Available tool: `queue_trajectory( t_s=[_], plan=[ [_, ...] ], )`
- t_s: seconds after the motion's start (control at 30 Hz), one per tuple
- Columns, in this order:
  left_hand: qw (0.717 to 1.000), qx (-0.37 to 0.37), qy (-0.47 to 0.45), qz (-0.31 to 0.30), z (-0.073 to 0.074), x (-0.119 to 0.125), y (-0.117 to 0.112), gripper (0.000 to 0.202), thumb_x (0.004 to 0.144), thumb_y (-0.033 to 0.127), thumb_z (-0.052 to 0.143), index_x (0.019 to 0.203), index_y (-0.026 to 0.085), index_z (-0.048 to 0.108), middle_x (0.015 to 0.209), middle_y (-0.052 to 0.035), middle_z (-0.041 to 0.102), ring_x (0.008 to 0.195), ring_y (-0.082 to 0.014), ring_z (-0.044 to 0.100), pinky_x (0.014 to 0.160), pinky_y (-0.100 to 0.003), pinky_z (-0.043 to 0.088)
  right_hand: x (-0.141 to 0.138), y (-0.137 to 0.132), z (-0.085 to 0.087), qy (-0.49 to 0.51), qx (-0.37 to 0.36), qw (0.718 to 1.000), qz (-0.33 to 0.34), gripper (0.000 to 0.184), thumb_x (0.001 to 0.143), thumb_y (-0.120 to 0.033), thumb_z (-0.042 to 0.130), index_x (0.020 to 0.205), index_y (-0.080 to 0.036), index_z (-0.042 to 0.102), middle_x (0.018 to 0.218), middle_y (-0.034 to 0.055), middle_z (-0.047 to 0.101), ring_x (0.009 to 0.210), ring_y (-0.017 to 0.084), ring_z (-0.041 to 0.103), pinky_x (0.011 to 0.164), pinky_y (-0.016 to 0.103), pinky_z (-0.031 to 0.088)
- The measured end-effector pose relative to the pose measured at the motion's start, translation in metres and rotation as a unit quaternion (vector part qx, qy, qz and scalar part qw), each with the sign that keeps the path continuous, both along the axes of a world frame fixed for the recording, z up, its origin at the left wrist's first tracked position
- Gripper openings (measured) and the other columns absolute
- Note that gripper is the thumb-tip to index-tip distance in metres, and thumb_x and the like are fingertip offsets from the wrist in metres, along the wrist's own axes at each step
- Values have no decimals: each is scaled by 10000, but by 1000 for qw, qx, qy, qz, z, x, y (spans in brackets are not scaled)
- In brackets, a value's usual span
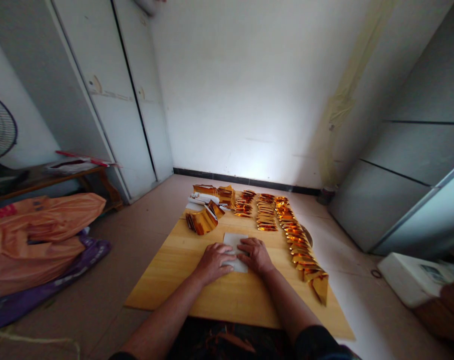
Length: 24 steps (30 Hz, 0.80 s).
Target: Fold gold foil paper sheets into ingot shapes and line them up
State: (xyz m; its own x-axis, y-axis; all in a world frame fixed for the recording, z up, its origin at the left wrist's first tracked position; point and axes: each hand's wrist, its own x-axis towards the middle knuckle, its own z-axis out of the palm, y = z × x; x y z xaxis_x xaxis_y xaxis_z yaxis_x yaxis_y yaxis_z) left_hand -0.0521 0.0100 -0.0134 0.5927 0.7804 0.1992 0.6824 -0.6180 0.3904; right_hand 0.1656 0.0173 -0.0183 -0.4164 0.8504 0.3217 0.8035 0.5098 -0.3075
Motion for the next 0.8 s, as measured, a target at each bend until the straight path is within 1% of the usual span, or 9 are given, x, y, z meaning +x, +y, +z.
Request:
queue_trajectory(
  t_s=[0.2, 0.33, 0.47, 0.57, 0.6, 0.63, 0.73, 0.77, 0.8],
  plan=[
    [1000, 15, -8, 10, 3, 2, -3, 203, 795, 354, 656, 987, 347, 722, 1209, -2, 632, 1113, -232, 524, 955, -400, 386, 0, 0, 0, 16, -14, 1000, 12, 345, 824, -435, 611, 1124, -276, 674, 1237, 72, 613, 1119, 251, 524, 950, 421, 374],
    [999, 9, -19, 26, 9, 6, -5, 162, 816, 347, 627, 926, 322, 743, 1165, -10, 655, 1081, -220, 543, 944, -379, 388, 6, 0, -1, 93, -34, 995, 14, 448, 789, -469, 625, 1174, -242, 646, 1267, 101, 588, 1163, 266, 508, 981, 436, 378],
    [996, -26, -32, 75, 10, 12, 3, 169, 824, 337, 590, 825, 303, 756, 1104, 8, 682, 1054, -200, 564, 939, -354, 384, 17, -9, 2, 170, -98, 978, 68, 539, 706, -490, 685, 1178, -234, 639, 1224, 101, 616, 1127, 272, 546, 969, 428, 402],
    [991, -64, -57, 107, 9, 16, 14, 208, 828, 339, 555, 824, 272, 752, 1034, 10, 707, 1022, -183, 587, 919, -313, 393, 17, -19, 7, 147, -122, 978, 87, 637, 629, -455, 733, 1209, -220, 614, 1195, 103, 631, 1098, 285, 559, 973, 438, 385],
    [988, -75, -67, 114, 9, 16, 17, 220, 831, 338, 544, 821, 261, 750, 1009, 9, 714, 1009, -179, 595, 906, -297, 399, 16, -21, 8, 137, -119, 980, 80, 633, 625, -433, 730, 1208, -219, 611, 1185, 97, 636, 1091, 280, 561, 976, 431, 378],
    [987, -85, -75, 118, 9, 17, 20, 237, 835, 342, 531, 809, 249, 747, 986, 8, 720, 999, -177, 602, 893, -284, 405, 13, -23, 9, 132, -110, 983, 71, 579, 648, -409, 709, 1188, -219, 621, 1157, 86, 649, 1068, 265, 570, 970, 415, 378],
    [981, -117, -97, 119, 14, 18, 23, 366, 886, 390, 426, 768, 232, 734, 928, 5, 730, 966, -175, 623, 882, -274, 420, 6, -22, 8, 153, -81, 984, 45, 289, 789, -351, 564, 1013, -211, 681, 992, 52, 695, 932, 200, 608, 887, 326, 410],
    [979, -127, -105, 116, 15, 17, 22, 418, 910, 405, 367, 790, 236, 731, 928, 6, 730, 966, -174, 627, 894, -279, 422, 3, -20, 7, 167, -80, 982, 32, 251, 833, -342, 508, 939, -206, 690, 919, 42, 700, 867, 179, 613, 836, 292, 420],
    [977, -134, -116, 114, 17, 17, 21, 460, 928, 412, 308, 839, 243, 727, 949, 8, 728, 980, -172, 626, 912, -284, 421, 1, -18, 6, 180, -83, 980, 12, 265, 864, -340, 462, 864, -202, 688, 844, 33, 695, 799, 162, 610, 776, 262, 424]
  ],
)
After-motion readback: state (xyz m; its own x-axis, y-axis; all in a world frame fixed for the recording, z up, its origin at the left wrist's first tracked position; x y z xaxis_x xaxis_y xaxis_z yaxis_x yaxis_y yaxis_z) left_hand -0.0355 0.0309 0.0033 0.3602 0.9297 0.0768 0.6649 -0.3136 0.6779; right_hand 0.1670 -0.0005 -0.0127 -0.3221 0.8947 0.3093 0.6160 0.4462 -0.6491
